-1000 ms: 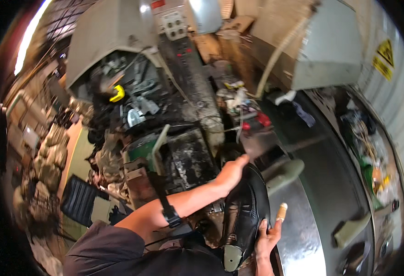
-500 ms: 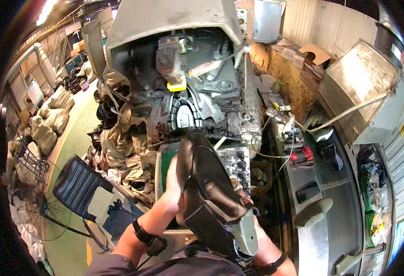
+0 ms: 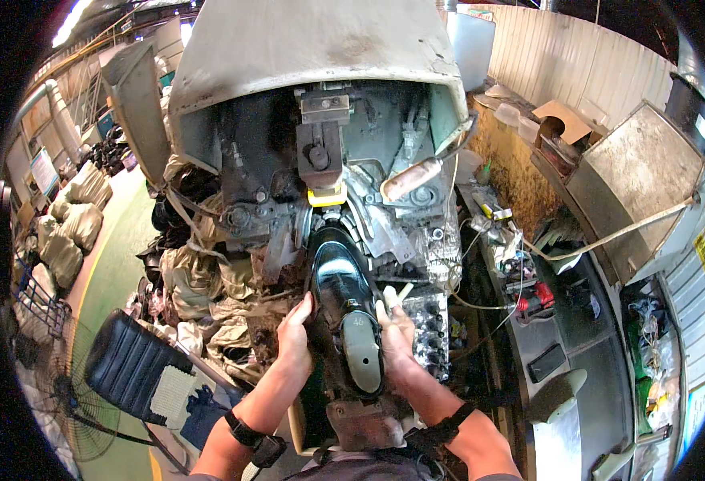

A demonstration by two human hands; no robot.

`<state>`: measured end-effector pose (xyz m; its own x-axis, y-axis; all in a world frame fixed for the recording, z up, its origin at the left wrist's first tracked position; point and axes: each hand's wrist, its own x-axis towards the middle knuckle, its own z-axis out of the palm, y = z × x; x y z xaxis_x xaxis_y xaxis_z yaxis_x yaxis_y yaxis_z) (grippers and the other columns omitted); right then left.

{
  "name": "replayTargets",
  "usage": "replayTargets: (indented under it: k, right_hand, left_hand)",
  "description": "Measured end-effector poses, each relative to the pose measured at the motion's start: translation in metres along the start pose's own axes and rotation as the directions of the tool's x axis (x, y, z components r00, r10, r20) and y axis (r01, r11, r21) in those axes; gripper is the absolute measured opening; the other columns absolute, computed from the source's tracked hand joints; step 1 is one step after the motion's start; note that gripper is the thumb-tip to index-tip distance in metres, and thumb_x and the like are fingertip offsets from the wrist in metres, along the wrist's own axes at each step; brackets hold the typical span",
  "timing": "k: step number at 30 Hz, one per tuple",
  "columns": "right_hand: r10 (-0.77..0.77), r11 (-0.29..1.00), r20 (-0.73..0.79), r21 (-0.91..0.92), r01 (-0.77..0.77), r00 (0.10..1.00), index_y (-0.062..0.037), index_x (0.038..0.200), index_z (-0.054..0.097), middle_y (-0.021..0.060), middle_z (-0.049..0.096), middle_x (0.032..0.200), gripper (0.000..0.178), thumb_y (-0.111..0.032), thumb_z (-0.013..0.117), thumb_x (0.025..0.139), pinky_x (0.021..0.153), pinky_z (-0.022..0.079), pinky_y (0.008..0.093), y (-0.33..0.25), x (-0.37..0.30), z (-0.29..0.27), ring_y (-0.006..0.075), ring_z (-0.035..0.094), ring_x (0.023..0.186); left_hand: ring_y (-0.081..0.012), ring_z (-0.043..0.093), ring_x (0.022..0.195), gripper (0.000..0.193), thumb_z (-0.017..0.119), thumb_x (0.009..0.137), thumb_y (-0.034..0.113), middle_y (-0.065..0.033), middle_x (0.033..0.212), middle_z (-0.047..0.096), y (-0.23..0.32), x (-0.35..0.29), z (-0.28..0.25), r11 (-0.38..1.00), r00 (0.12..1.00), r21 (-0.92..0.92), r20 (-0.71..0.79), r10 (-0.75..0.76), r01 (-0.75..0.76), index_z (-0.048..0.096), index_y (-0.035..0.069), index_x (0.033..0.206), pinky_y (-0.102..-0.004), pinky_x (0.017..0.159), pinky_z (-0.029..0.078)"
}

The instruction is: Using industrial machinery and hand tools to assemble and stitch leather shoes in a factory environment.

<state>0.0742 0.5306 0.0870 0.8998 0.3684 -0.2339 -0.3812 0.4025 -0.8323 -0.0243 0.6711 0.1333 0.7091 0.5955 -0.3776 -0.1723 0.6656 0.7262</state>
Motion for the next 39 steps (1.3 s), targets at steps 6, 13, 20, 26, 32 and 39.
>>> replayTargets:
  k: [6,13,20,26,32,39]
  right_hand:
    - [0.041,0.997,-0.062,0.064,-0.037,0.997,-0.0020,0.143,0.050,0.0047,0.060,0.132,0.049,-0.014,0.065,0.097,0.090,0.049,0.0269,0.018,0.041,0.003,0.0121,0.059,0.106]
    - [0.229,0.965,-0.048,0.143,-0.220,0.972,-0.0081,0.131,0.054,0.0037,0.065,0.111,0.033,-0.011,0.061,0.099,0.078,0.055,0.0327,-0.025,0.024,0.049,0.0146,0.064,0.091]
    - [0.237,0.938,-0.011,0.264,-0.226,0.972,-0.0119,0.137,0.051,0.0054,0.066,0.117,0.041,-0.003,0.058,0.098,0.082,0.058,0.0337,0.017,0.051,0.015,0.0175,0.067,0.099]
    - [0.302,0.908,0.013,0.300,-0.292,0.953,-0.0089,0.141,0.050,0.0078,0.065,0.122,0.046,-0.001,0.056,0.097,0.089,0.057,0.0366,0.019,0.055,0.022,0.0197,0.067,0.101]
    - [0.299,0.923,-0.016,0.259,-0.285,0.954,-0.0078,0.142,0.049,0.0080,0.065,0.124,0.047,-0.005,0.059,0.096,0.089,0.057,0.0374,0.018,0.059,0.018,0.0197,0.067,0.103]
    - [0.231,0.943,0.048,0.234,-0.235,0.972,-0.0093,0.145,0.046,0.0071,0.066,0.123,0.050,-0.005,0.058,0.097,0.087,0.059,0.0361,0.030,0.067,0.014,0.0186,0.067,0.102]
  left_hand:
    - [-0.0216,0.067,0.093,0.032,0.066,0.095,0.027,-0.0097,0.109,0.071,0.001,0.045,0.001,0.992,0.995,-0.075,0.005,-0.104,0.104,0.067,0.001,0.115,-0.0352,0.086,0.051]
    - [-0.0251,0.068,0.097,0.035,0.052,0.101,0.031,-0.0105,0.113,0.072,0.006,0.071,-0.007,0.921,0.947,-0.231,0.137,-0.289,0.315,0.068,0.004,0.117,-0.0389,0.090,0.052]
    - [-0.0221,0.067,0.090,0.025,0.060,0.098,0.027,-0.0091,0.101,0.070,-0.020,0.066,0.000,0.975,0.987,-0.166,-0.032,-0.155,0.148,0.064,0.003,0.103,-0.0366,0.082,0.053]
    - [-0.0174,0.063,0.077,0.022,0.065,0.096,0.025,-0.0055,0.086,0.065,-0.034,0.081,-0.015,0.984,0.992,-0.161,-0.089,-0.088,0.073,0.058,0.006,0.087,-0.0339,0.073,0.052]
    - [-0.0143,0.061,0.077,0.023,0.065,0.097,0.024,-0.0031,0.083,0.063,-0.046,0.089,-0.016,0.992,0.988,-0.110,-0.135,-0.072,0.057,0.056,0.009,0.082,-0.0314,0.072,0.051]
    - [-0.0097,0.056,0.072,0.025,0.064,0.099,0.019,0.0012,0.077,0.060,-0.062,0.105,-0.027,0.990,0.990,-0.124,-0.132,0.050,-0.066,0.056,0.009,0.076,-0.0273,0.069,0.047]
